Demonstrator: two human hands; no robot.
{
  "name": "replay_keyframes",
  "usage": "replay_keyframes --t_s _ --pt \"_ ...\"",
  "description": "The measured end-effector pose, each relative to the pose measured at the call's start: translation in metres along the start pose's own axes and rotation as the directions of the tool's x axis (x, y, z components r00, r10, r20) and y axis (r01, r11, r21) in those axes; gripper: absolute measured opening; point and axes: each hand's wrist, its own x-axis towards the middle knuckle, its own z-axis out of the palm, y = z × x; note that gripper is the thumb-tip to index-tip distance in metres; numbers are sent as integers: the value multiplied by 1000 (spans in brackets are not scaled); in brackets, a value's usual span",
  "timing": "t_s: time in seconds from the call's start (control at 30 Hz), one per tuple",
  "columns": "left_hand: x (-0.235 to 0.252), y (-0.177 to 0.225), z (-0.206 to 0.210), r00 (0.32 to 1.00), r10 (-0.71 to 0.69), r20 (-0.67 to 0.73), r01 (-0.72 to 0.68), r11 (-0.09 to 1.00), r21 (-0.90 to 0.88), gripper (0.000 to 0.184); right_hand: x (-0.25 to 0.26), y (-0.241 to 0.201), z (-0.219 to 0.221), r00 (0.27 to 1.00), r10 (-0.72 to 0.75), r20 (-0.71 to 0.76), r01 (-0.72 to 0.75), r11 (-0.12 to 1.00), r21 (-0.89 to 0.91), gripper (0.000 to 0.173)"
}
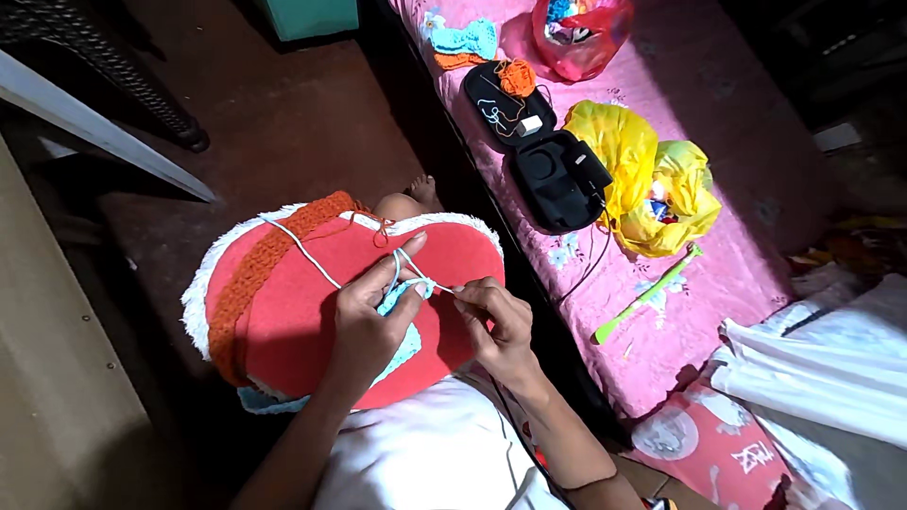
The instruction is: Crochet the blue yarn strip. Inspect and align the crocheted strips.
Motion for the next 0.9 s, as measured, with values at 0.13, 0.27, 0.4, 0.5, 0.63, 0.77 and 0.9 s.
replay_keyframes --t_s 0.13,0.27,0.4,0.5,0.63,0.77,0.9 --pt "1 1 0 997 -75 15 76 994 -81 51 -1 -2 -1 984 175 13 -173 957 233 10" --pt "1 1 1 994 -110 25 112 985 -131 53 2 -9 -6 880 445 166 -454 682 573 16" --pt "0 -1 4 996 -90 26 93 984 -152 53 4 -4 -10 728 510 458 -602 157 783 15" --pt "-1 -4 7 999 -37 -3 37 994 -103 51 4 -3 -9 694 476 541 -598 -37 800 15" --pt "-4 -13 13 996 93 -12 -92 991 96 48 6 -16 -4 748 570 339 -573 297 764 14" --pt "-10 -20 22 987 162 -2 -156 953 260 47 8 -22 4 907 417 59 -412 849 331 14" --pt "-12 -26 26 947 320 4 -295 870 395 38 19 -25 4 867 487 107 -494 812 311 11"
